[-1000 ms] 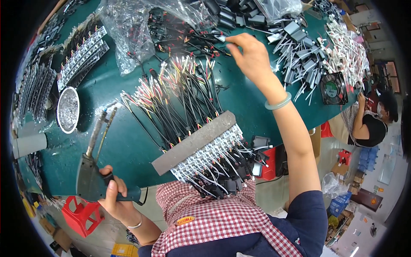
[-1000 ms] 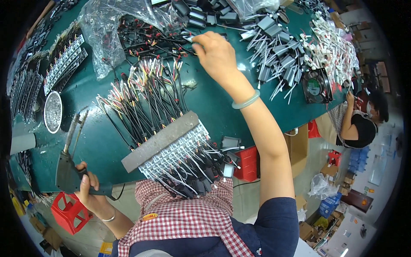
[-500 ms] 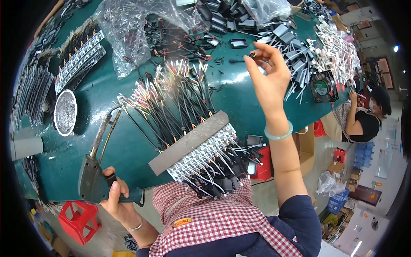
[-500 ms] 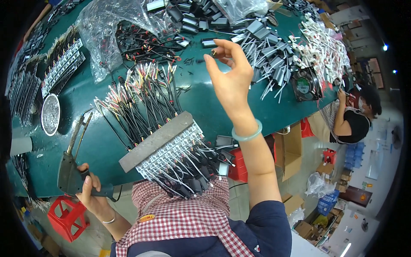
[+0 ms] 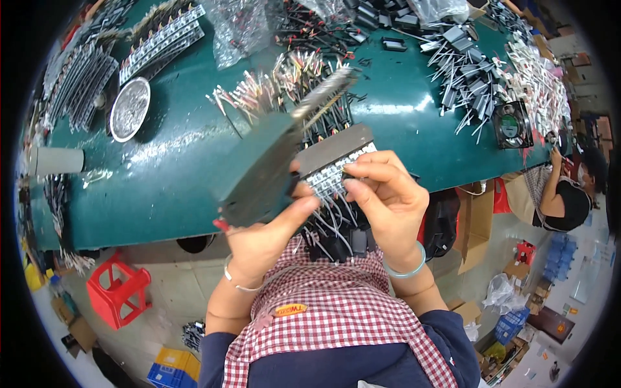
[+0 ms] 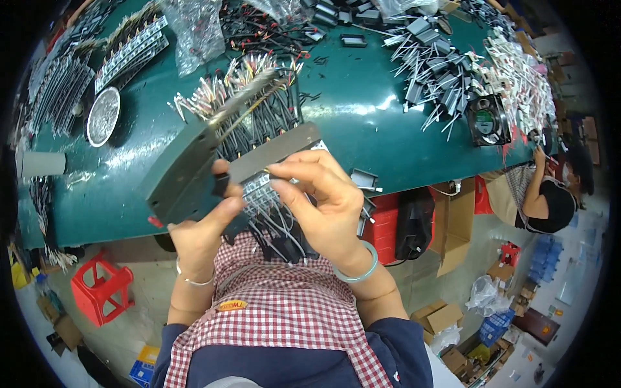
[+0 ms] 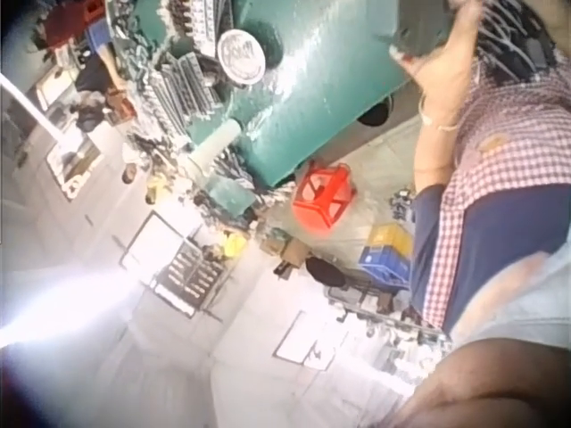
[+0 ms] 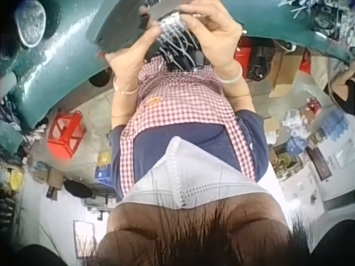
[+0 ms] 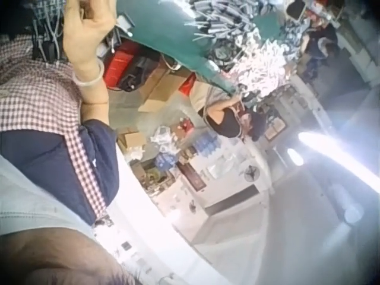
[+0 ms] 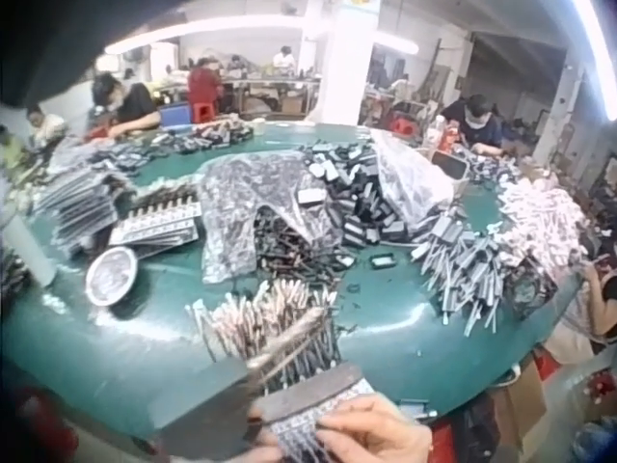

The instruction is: The person solders multiple colored wires onto a component board using a handheld soldering iron.

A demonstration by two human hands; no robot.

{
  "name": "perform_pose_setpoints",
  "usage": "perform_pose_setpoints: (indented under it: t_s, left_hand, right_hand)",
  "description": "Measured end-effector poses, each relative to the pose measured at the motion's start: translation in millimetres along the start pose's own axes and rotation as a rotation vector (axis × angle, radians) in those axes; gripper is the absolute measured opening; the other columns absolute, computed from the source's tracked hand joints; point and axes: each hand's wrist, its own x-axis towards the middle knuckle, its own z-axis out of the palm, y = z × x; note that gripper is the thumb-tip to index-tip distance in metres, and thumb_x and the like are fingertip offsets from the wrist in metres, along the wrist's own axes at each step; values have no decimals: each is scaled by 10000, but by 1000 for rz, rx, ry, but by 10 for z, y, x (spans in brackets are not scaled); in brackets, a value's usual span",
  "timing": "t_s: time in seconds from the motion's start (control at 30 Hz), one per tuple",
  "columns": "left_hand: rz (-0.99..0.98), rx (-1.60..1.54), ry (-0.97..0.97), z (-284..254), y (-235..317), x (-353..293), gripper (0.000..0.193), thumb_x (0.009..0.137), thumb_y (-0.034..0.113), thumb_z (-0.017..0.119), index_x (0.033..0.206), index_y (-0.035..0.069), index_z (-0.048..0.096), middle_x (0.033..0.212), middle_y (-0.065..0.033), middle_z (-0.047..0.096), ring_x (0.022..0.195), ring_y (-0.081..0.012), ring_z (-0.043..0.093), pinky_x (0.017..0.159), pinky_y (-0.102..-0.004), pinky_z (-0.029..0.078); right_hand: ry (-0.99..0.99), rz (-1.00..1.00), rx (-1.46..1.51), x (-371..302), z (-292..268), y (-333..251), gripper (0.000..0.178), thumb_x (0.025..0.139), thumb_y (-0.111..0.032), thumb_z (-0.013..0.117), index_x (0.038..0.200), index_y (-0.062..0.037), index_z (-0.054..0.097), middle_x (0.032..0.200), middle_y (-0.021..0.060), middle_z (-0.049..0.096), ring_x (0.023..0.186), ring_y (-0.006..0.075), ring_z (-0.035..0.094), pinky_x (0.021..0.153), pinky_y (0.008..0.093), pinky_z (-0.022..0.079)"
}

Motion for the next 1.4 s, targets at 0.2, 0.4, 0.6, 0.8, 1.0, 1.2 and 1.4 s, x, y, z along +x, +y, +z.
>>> perform_pose_setpoints:
  t_s: [0.2,0.4,0.6,0.8,1.0,1.2,1.4]
  left_hand:
    - [13,-25,-37,96,-74,-23,397,802,-63,750,1180,-18,637,1107,-85,682,942,-137,672,821,-288,573]
    - [-35,-15,-50,105,-91,-60,394,822,-53,731,1200,-16,623,1124,-85,677,954,-132,664,830,-264,556]
    - [-49,3,-81,69,-124,-27,381,825,-43,712,1194,-14,624,1114,-84,679,927,-119,655,808,-262,545]
    - [-35,4,-74,86,-193,-15,375,819,-65,688,1185,-21,622,1100,-76,680,901,-107,641,787,-253,531]
    - [2,-2,-70,86,-266,-13,385,825,-72,675,1201,-25,604,1108,-77,671,908,-106,631,783,-257,526]
    - [-119,-84,-64,91,-224,17,390,828,-45,708,1203,-22,602,1122,-84,668,940,-119,638,811,-264,536]
    - [-115,-42,-83,65,-203,34,399,825,-29,728,1203,-21,602,1124,-86,670,925,-124,647,816,-267,539]
  right_hand:
    - [12,26,21,-188,78,44,229,817,116,693,1033,47,665,1045,114,610,891,138,640,725,230,557]
    - [-32,29,6,-242,38,70,233,811,119,696,1032,55,658,1051,125,620,920,157,655,759,245,575]
    - [18,105,60,-294,112,92,247,794,93,729,1028,38,675,1051,114,622,899,143,647,746,242,565]
    - [-2,-81,-332,-325,103,108,291,763,136,729,1032,36,674,969,108,638,824,128,624,675,229,518]
    - [60,-91,-379,-340,132,114,280,771,119,732,1031,23,687,950,106,641,764,119,617,641,224,505]
    - [66,24,-241,-338,98,137,276,785,118,723,1044,29,685,956,107,645,795,124,623,657,236,514]
    - [-16,-99,-327,-313,61,141,259,802,110,716,1047,38,682,975,119,650,812,136,623,658,235,512]
